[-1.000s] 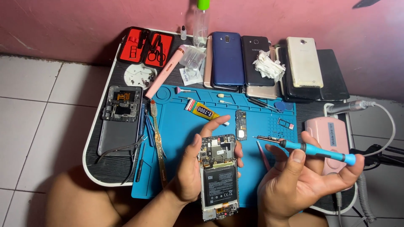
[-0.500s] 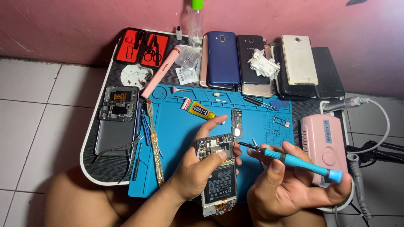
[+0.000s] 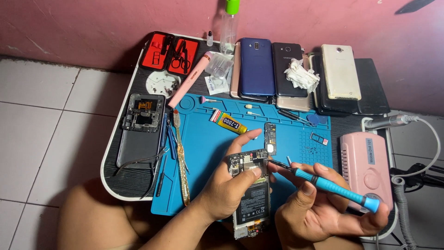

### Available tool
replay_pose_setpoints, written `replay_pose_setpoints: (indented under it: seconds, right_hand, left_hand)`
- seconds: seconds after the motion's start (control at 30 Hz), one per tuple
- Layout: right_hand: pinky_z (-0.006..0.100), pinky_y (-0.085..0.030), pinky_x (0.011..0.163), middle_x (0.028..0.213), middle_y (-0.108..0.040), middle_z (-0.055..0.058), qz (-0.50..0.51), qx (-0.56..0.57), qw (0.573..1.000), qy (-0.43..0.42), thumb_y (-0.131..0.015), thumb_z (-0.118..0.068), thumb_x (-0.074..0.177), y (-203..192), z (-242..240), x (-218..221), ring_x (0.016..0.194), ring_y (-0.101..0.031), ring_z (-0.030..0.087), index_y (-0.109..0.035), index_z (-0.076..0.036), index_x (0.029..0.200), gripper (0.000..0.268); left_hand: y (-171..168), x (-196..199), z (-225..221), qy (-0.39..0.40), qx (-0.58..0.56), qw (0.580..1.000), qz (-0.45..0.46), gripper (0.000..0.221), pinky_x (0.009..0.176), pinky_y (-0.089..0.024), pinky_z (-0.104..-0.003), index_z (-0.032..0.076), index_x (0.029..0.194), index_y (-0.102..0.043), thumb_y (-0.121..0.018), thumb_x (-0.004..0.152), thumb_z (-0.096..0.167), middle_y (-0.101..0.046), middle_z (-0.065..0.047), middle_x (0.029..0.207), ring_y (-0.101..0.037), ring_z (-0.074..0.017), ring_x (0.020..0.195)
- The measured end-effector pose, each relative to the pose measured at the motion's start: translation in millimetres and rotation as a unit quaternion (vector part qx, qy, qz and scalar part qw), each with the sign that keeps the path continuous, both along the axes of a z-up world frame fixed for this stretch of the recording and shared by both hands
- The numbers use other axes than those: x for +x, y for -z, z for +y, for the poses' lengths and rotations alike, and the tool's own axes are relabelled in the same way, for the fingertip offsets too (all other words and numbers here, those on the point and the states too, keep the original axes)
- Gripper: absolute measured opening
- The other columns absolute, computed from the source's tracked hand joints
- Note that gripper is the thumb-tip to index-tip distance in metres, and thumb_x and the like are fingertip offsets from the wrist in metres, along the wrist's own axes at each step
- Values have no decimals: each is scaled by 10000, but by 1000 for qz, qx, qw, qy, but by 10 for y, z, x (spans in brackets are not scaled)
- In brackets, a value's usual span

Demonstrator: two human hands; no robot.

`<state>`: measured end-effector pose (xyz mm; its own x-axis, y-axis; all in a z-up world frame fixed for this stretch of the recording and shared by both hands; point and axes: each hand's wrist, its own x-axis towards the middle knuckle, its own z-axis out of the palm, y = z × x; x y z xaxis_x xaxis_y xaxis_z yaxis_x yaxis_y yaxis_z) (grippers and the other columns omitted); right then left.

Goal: The person holds a disassembled smartphone and uses a screwdriver to remove screws from the internal components. They place the screws on the mat and continue to manipulate the phone's internal parts.

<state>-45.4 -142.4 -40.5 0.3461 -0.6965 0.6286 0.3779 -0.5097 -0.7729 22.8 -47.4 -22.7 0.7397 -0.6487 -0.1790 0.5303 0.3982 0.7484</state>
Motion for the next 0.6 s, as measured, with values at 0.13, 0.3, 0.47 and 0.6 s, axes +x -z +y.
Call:
replay_pose_setpoints:
  seconds: [0.13,0.3,0.47,0.6]
  right_hand:
    - [538,-653,879,1206,-589,331,41,8,998,40,-567,33,1178,20,-71,-29,769,-604,389,-161,-337,1564,671]
    - [563,-696,750,1323,-618,316,33,56,998,18,-582,-35,1226,126,-210,-52,824,-694,419,-180,-417,1617,679]
    - [508,-706,657,1281,-641,197,37,188,981,33,-612,-165,1136,-105,-109,-53,693,-654,329,-180,-379,1606,673]
    - [398,-652,624,1355,-566,196,2,343,932,-117,-574,-137,1049,-8,-96,-147,904,-645,237,-228,-358,1584,675]
  left_hand:
    - [17,-2,1,-4,-5,1000,1,704,793,-628,-432,169,1594,-343,-551,930,66,-670,-214,1083,-694,-290,923]
    - [45,-4,-4,-4,-1,1000,-31,702,808,-590,-371,136,1602,-315,-534,938,75,-677,-190,1072,-702,-256,915]
    - [-50,-30,-74,-59,65,996,9,474,778,-587,-344,81,1397,-529,-565,925,95,-739,-196,1029,-718,-237,909]
    - [-199,-23,-64,-134,224,965,-22,452,808,-582,-269,168,1313,-673,-617,871,90,-806,-96,996,-738,-154,881]
